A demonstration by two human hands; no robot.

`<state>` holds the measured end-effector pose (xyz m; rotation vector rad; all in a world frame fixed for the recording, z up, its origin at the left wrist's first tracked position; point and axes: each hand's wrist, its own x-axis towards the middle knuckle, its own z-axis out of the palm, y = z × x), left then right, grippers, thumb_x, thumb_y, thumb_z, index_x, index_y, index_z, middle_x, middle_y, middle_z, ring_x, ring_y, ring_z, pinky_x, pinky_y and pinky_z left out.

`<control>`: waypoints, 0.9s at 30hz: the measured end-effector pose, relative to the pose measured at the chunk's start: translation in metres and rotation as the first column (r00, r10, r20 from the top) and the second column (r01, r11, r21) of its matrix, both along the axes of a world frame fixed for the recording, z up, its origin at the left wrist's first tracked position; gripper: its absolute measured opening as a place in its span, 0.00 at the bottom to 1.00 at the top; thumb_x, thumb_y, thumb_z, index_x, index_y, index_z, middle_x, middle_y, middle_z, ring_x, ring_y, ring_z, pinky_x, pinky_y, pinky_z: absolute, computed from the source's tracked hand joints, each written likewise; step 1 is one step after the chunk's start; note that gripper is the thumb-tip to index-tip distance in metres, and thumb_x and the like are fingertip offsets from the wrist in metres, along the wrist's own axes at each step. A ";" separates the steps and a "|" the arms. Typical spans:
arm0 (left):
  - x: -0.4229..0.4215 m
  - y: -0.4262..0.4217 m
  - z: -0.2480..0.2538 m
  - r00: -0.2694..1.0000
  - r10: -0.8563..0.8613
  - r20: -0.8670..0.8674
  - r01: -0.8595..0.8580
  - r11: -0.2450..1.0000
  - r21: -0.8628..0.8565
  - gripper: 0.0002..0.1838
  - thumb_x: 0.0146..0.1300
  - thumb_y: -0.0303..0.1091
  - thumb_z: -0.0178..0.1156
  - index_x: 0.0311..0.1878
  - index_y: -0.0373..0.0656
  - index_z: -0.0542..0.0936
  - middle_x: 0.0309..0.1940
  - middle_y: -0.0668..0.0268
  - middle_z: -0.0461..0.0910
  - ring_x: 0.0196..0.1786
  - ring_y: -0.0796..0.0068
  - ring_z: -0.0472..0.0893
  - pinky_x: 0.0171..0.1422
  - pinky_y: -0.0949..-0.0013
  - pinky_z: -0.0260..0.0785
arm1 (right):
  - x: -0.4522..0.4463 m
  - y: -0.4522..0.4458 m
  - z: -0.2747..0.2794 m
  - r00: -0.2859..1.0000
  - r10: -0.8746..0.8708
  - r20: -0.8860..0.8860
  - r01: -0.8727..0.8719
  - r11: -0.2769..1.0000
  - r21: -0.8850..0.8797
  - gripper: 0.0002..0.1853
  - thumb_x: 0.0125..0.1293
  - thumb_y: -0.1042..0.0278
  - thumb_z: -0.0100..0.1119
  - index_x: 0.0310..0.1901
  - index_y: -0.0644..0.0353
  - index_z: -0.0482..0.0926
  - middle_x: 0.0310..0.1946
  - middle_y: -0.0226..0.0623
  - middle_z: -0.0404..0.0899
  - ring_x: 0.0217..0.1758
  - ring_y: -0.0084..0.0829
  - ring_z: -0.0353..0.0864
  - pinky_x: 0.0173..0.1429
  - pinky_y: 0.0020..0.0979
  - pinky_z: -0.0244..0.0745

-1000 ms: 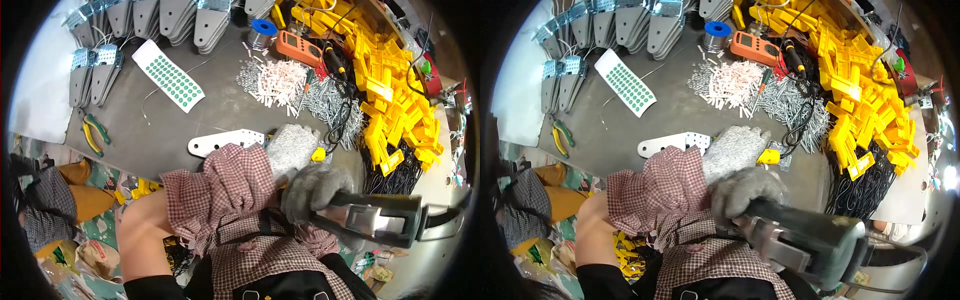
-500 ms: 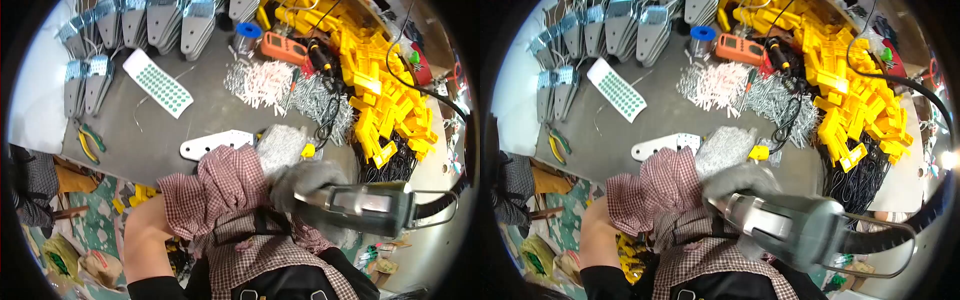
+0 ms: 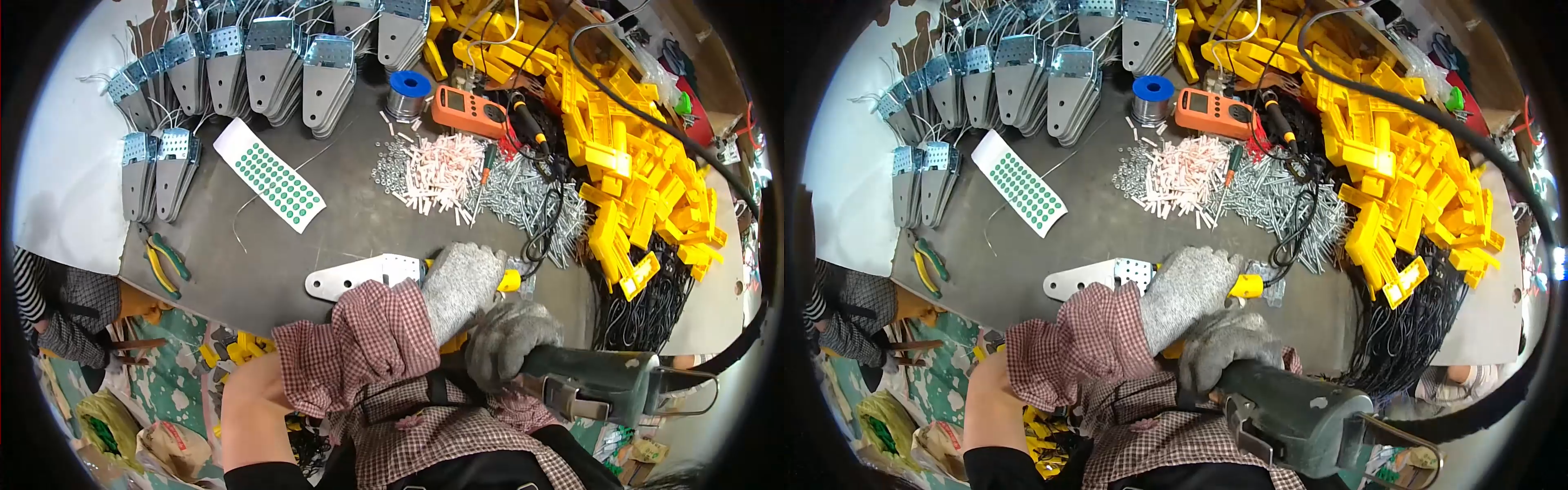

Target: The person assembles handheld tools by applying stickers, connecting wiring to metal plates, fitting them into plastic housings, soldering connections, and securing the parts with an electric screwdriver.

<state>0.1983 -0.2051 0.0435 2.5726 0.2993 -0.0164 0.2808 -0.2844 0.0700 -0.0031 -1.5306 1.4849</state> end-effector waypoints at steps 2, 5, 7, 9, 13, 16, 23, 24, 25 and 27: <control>0.000 -0.003 0.001 1.000 0.028 0.006 -0.028 0.999 0.027 0.30 0.58 0.46 0.67 0.57 0.34 0.75 0.41 0.52 0.85 0.44 0.55 0.86 0.48 0.51 0.79 | -0.005 -0.016 0.002 0.982 -0.184 -0.034 0.184 0.983 -0.023 0.19 0.63 0.61 0.71 0.45 0.68 0.78 0.32 0.49 0.83 0.31 0.45 0.85 0.32 0.43 0.80; 0.001 -0.004 0.006 1.000 0.008 -0.001 -0.008 0.999 0.053 0.38 0.58 0.45 0.67 0.65 0.29 0.69 0.41 0.52 0.85 0.44 0.55 0.86 0.47 0.52 0.79 | -0.011 -0.036 0.003 0.915 -0.398 -0.070 0.389 0.914 -0.115 0.17 0.62 0.66 0.70 0.46 0.69 0.79 0.35 0.45 0.83 0.34 0.39 0.86 0.35 0.37 0.81; 0.003 -0.009 0.013 0.999 -0.030 -0.018 0.031 0.997 0.065 0.39 0.60 0.46 0.67 0.68 0.29 0.67 0.44 0.52 0.84 0.48 0.55 0.84 0.50 0.54 0.79 | 0.013 -0.009 0.020 0.985 -0.125 0.118 0.141 0.979 -0.144 0.19 0.65 0.58 0.68 0.44 0.69 0.80 0.33 0.48 0.84 0.32 0.41 0.87 0.36 0.37 0.82; 0.002 -0.005 0.017 0.999 0.017 0.049 -0.017 1.000 0.008 0.39 0.61 0.46 0.67 0.69 0.31 0.66 0.47 0.50 0.82 0.51 0.54 0.82 0.53 0.53 0.77 | 0.014 -0.012 0.059 0.889 -0.346 0.299 0.364 0.931 -0.003 0.20 0.66 0.57 0.67 0.44 0.70 0.79 0.30 0.49 0.83 0.30 0.41 0.86 0.33 0.40 0.82; -0.058 0.048 0.012 0.997 0.020 0.077 -0.002 0.972 -0.233 0.40 0.60 0.57 0.66 0.67 0.39 0.69 0.59 0.46 0.75 0.63 0.47 0.75 0.67 0.48 0.68 | 0.014 0.007 0.074 0.897 -0.441 0.001 0.437 0.889 0.134 0.28 0.66 0.51 0.68 0.48 0.72 0.74 0.26 0.50 0.81 0.21 0.41 0.82 0.24 0.45 0.82; -0.077 0.055 0.003 0.983 0.047 0.176 0.026 0.921 -0.389 0.33 0.63 0.50 0.63 0.64 0.37 0.72 0.54 0.47 0.76 0.60 0.47 0.76 0.67 0.49 0.68 | -0.012 0.019 0.040 0.400 -0.913 0.079 0.911 0.386 -0.144 0.40 0.59 0.29 0.64 0.46 0.66 0.70 0.27 0.43 0.77 0.22 0.33 0.75 0.27 0.35 0.72; -0.070 0.051 0.008 0.995 0.066 0.079 -0.019 0.871 -0.491 0.35 0.60 0.47 0.67 0.66 0.36 0.70 0.61 0.48 0.73 0.61 0.44 0.74 0.67 0.50 0.69 | 0.003 0.000 0.000 0.419 -0.796 0.436 0.880 0.238 -0.411 0.36 0.57 0.36 0.66 0.50 0.65 0.70 0.33 0.41 0.78 0.30 0.31 0.77 0.36 0.33 0.74; -0.070 0.051 0.012 0.992 0.073 0.098 -0.020 0.888 -0.459 0.35 0.59 0.46 0.66 0.65 0.36 0.70 0.60 0.48 0.74 0.61 0.44 0.74 0.66 0.50 0.69 | 0.003 -0.001 -0.003 0.448 -0.772 0.451 0.864 0.245 -0.440 0.36 0.57 0.38 0.67 0.51 0.65 0.70 0.34 0.41 0.78 0.31 0.31 0.77 0.37 0.33 0.74; -0.070 0.051 0.022 0.990 0.090 0.104 -0.033 0.892 -0.451 0.32 0.60 0.43 0.65 0.64 0.37 0.70 0.59 0.49 0.73 0.60 0.44 0.74 0.65 0.49 0.69 | 0.002 -0.001 -0.005 0.475 -0.749 0.463 0.850 0.253 -0.462 0.35 0.57 0.40 0.67 0.51 0.65 0.70 0.35 0.41 0.78 0.32 0.31 0.77 0.38 0.33 0.75; -0.068 0.059 0.031 0.999 0.003 -0.039 -0.020 0.887 -0.462 0.33 0.60 0.42 0.64 0.65 0.36 0.69 0.60 0.49 0.72 0.62 0.46 0.72 0.66 0.50 0.68 | 0.000 -0.008 -0.011 0.514 -0.704 0.490 0.827 0.257 -0.499 0.34 0.56 0.44 0.69 0.53 0.64 0.70 0.37 0.41 0.79 0.34 0.31 0.78 0.40 0.33 0.75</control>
